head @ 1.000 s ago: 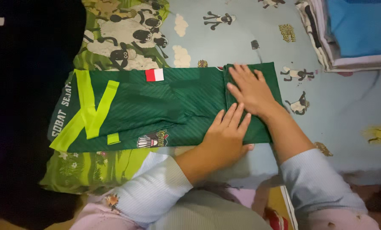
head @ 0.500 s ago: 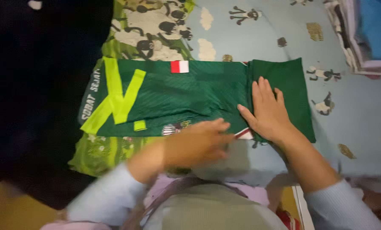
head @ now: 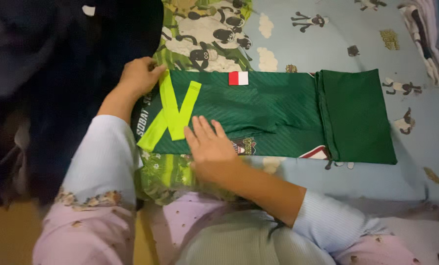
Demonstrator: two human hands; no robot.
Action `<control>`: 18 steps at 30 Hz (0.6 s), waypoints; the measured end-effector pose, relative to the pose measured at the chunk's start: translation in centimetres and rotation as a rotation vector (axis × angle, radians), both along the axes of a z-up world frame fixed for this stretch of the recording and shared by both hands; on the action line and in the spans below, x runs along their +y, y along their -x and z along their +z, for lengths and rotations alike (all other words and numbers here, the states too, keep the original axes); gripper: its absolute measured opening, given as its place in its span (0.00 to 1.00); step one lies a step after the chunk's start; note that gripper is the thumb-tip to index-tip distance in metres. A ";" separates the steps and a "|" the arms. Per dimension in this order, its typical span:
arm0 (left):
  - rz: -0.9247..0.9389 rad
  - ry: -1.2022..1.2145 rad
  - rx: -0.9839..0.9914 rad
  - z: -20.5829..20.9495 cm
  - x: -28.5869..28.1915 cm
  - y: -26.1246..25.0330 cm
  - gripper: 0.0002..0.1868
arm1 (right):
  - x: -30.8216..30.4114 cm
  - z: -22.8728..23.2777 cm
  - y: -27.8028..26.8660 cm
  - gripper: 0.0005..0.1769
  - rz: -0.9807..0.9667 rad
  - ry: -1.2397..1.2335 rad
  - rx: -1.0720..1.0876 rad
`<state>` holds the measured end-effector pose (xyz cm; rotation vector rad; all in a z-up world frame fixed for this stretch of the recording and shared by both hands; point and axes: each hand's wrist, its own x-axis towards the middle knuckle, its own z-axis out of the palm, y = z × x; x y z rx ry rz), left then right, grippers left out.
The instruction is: The person folds a light blue t-shirt, a green t-shirt, and a dark gray t-shirt on a bed with a sheep-patterned sheet. Each shirt is smoothed, folded into a compact rectangle, and stacked on the right side of the bed.
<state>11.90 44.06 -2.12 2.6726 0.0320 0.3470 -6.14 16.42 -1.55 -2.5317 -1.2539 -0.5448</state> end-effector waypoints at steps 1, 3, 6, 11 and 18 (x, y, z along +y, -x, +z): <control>0.045 0.060 0.024 -0.1 0.0 -0.3 0.28 | 0.8 -0.1 -0.1 0.45 0.001 -0.001 0.009; 0.077 0.104 0.100 0.1 -0.4 -0.6 0.33 | 2.0 -0.1 -0.2 0.43 -0.033 -0.016 0.013; 0.051 0.010 0.237 1.0 -1.2 -0.8 0.39 | 3.9 0.3 -0.7 0.45 -0.119 0.049 0.135; -0.016 0.050 0.283 1.1 -1.1 -1.1 0.34 | 5.9 0.8 -1.1 0.46 -0.178 0.054 0.211; -0.076 0.578 0.321 2.4 2.4 -0.3 0.20 | 5.5 2.2 -0.2 0.41 -0.079 -0.238 0.361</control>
